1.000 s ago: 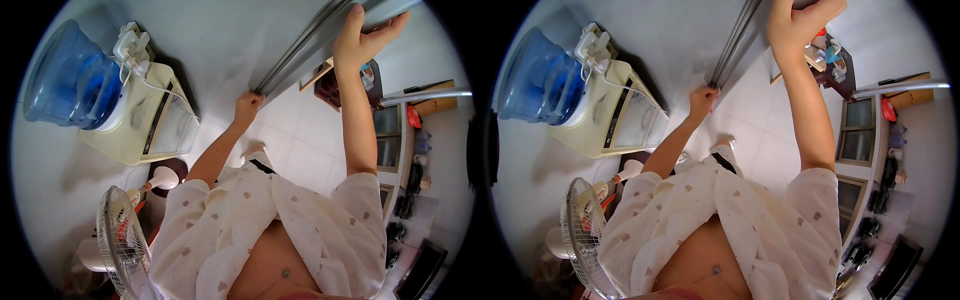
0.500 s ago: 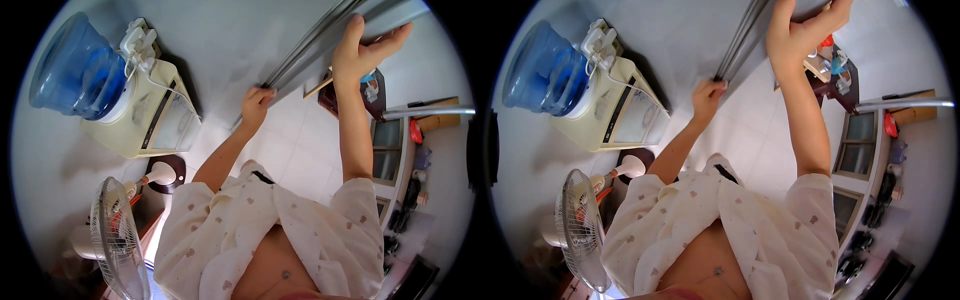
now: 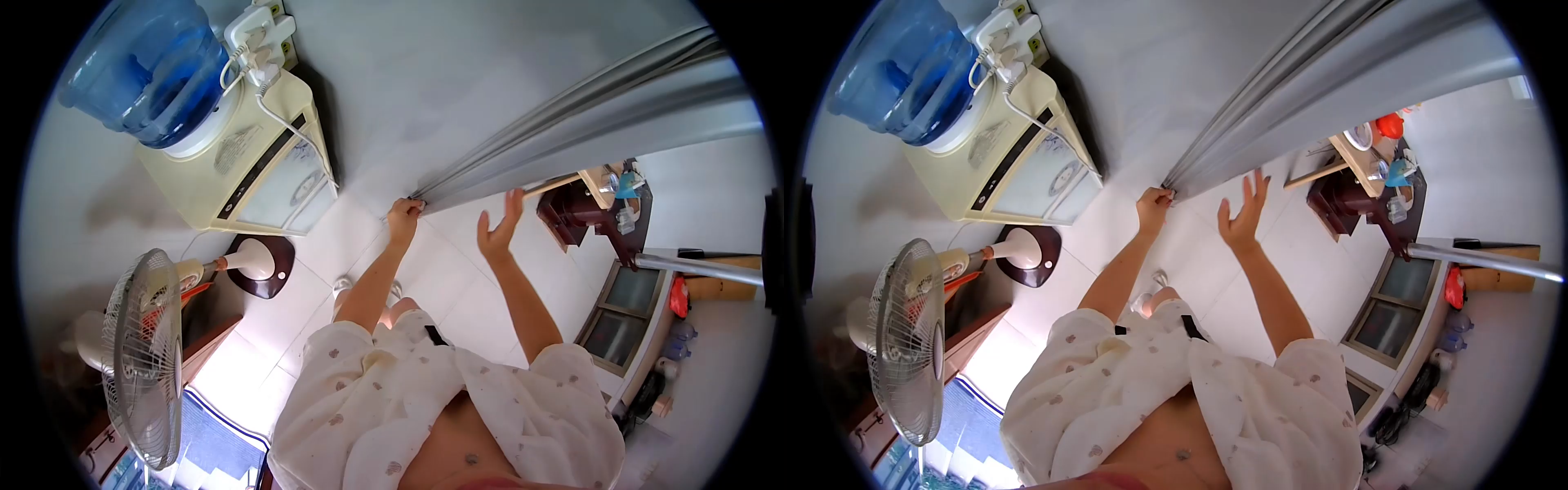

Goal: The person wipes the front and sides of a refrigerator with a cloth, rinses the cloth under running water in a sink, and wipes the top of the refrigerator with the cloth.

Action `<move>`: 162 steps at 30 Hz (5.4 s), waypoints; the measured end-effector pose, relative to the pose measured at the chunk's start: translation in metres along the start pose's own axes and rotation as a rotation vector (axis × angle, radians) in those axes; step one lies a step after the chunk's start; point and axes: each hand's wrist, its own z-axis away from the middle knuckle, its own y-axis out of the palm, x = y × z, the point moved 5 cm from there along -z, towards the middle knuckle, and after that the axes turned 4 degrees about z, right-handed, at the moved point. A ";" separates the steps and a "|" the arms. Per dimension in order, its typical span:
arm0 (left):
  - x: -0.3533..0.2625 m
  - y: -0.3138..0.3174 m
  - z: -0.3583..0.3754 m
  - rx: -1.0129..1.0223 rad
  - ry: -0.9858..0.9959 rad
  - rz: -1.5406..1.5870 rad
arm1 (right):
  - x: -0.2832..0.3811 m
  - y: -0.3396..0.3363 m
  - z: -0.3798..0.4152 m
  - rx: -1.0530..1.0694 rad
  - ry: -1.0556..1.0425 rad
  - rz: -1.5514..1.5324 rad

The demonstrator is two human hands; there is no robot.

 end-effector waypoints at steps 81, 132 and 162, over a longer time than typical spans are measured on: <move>0.090 0.005 0.034 -0.044 1.625 -1.001 | -0.051 0.189 0.116 -0.751 0.010 -0.476; 0.132 0.009 0.003 -0.087 0.845 0.349 | -0.044 0.186 0.121 -0.773 0.241 -0.346; 0.203 0.003 0.012 -0.303 0.732 0.116 | -0.040 0.182 0.124 -0.843 0.285 -0.120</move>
